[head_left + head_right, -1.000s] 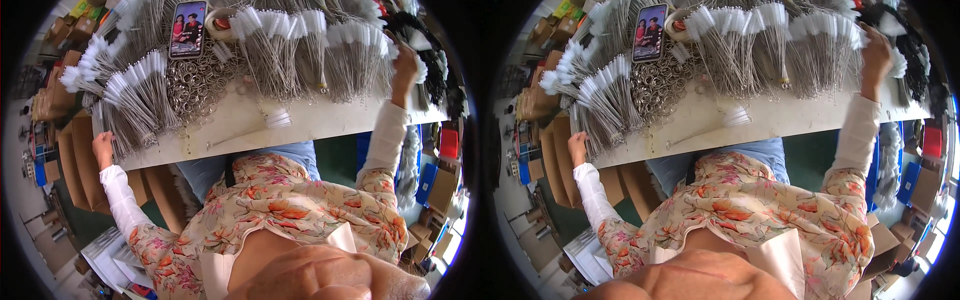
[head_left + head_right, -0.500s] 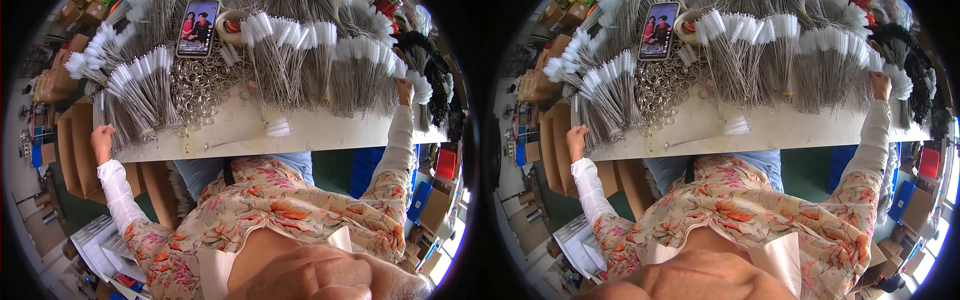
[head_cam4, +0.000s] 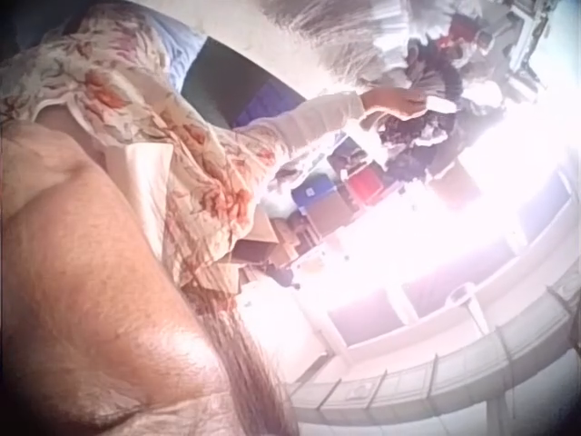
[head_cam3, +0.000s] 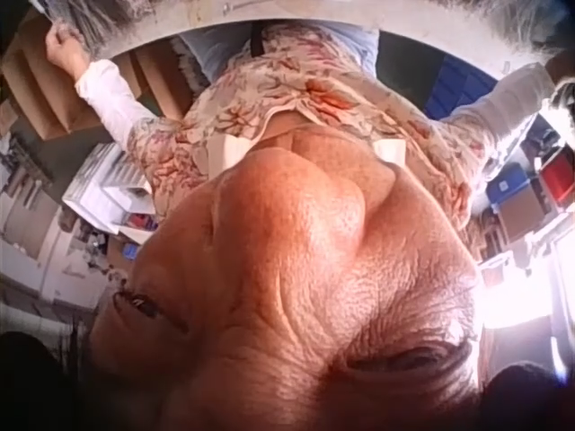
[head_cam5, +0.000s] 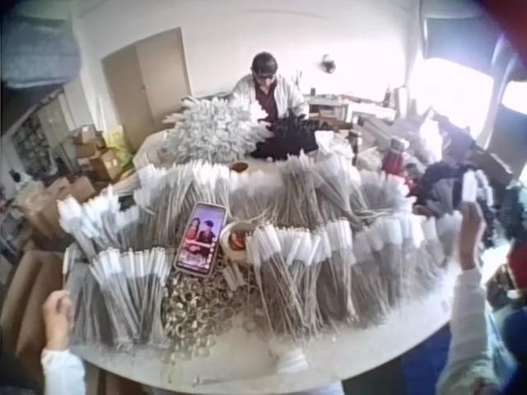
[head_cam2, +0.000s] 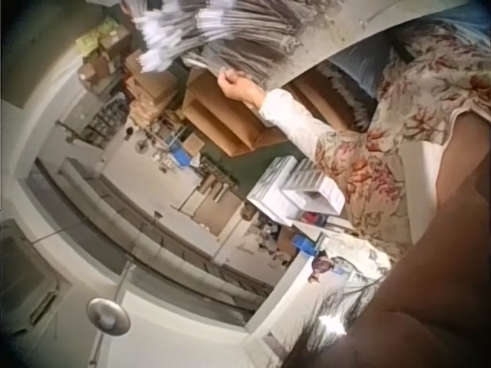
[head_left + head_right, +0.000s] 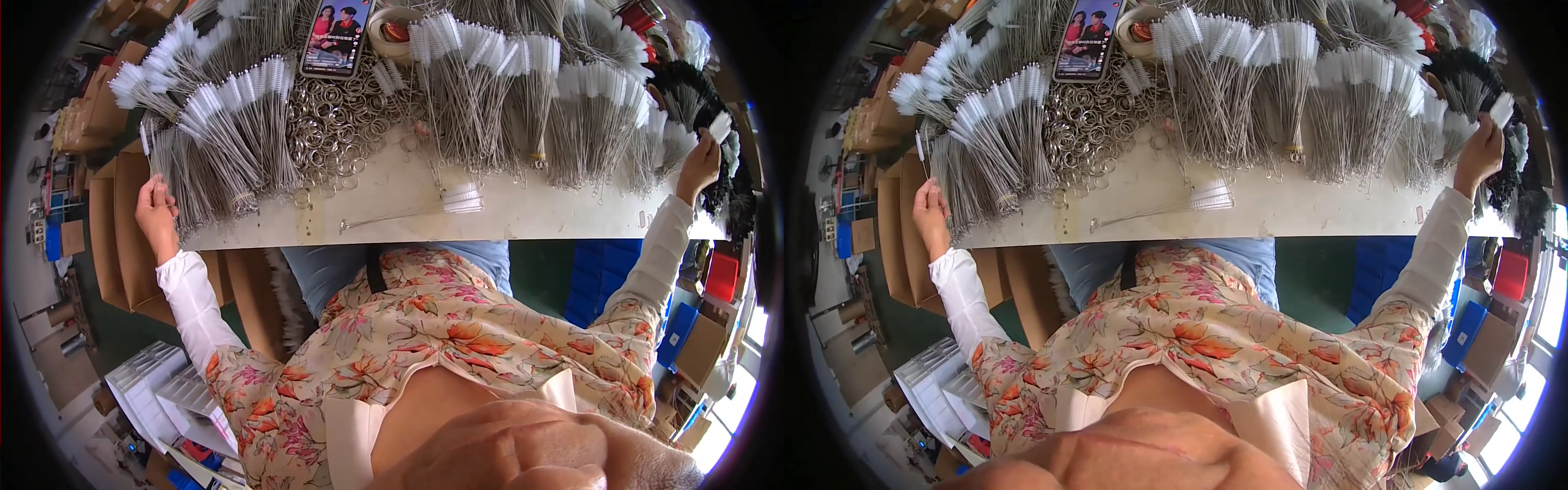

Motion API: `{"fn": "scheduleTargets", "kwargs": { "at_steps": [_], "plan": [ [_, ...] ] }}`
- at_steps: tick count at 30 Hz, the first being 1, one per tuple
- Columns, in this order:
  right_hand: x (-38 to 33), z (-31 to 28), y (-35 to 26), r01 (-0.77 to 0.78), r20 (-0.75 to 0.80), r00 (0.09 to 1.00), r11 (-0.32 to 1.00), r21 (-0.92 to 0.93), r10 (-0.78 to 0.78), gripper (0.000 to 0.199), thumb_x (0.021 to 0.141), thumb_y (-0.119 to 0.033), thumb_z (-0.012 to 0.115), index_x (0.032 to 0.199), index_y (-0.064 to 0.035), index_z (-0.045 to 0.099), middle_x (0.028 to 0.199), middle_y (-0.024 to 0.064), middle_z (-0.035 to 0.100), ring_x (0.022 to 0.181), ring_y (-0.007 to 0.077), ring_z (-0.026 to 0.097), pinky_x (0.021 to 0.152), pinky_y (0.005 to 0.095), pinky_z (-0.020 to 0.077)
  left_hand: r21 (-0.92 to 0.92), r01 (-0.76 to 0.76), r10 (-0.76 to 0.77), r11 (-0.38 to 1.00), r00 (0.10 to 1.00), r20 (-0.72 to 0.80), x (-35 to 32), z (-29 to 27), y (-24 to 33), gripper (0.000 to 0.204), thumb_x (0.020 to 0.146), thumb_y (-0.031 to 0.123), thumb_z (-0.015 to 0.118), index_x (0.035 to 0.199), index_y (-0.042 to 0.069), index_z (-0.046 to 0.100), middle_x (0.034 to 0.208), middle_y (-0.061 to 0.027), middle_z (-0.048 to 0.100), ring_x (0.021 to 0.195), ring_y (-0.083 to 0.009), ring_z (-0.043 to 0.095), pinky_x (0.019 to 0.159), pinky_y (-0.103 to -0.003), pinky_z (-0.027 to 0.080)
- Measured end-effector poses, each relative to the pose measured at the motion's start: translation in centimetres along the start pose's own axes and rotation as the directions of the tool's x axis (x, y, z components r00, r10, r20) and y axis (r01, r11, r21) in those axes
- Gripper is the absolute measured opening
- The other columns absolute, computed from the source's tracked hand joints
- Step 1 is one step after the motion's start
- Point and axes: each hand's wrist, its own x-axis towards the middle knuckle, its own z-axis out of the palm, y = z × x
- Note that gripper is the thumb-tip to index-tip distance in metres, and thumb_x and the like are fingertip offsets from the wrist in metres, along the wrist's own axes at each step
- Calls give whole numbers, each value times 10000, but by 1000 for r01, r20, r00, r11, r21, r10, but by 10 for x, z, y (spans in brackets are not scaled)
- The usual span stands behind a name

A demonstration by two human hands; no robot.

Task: The person is assembling small white cleaning brushes by attaching metal rings to the wire handles.

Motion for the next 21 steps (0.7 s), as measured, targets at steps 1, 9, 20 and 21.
{"fn": "scheduleTargets", "kwargs": {
  "at_steps": [1, 9, 20, 21],
  "plan": [
    [-2, 4, -37, -139, 25, 990, 964, 228, 137, 267, 887, -275, 511, 943, -73, 678, 852, 39, 655, 798, 163, 621, 714, 287, 483, -87, 44, -37, 995, 996, 78, -15, -4, 28, 230, 923, 148, 506, 1072, 1, 601, 761, 7, 528, 559, -50, 422, 428, -197, 311],
    [-84, 7, -297, -639, 544, 738, -153, 754, -400, 289, 982, -199, 345, 1070, -1, 535, 1165, 161, 516, 1105, 249, 514, 945, 457, 458, -768, 190, 243, 612, 879, 411, -134, 73, 109, 226, 930, 192, 511, 954, 9, 642, 891, -86, 630, 651, -71, 441, 556, -231, 383],
    [-156, -65, -421, -613, 502, 706, -77, 786, -500, 263, 863, -249, 610, 1004, -31, 650, 1104, 130, 561, 1145, 232, 427, 934, 360, 368, -419, -732, 806, 537, 592, -2, -192, 121, 135, 154, 910, 51, 479, 1035, -37, 502, 1036, -152, 518, 767, -198, 606, 645, -290, 507],
    [-150, -62, -411, -631, 562, 678, 19, 776, -474, 266, 863, -267, 607, 967, -32, 673, 1038, 121, 601, 1142, 222, 432, 919, 351, 382, -470, -683, 753, 559, 656, -58, -193, 114, 140, 147, 915, 41, 465, 1036, -40, 486, 1066, -170, 497, 744, -217, 619, 643, -296, 526]
  ]
}}
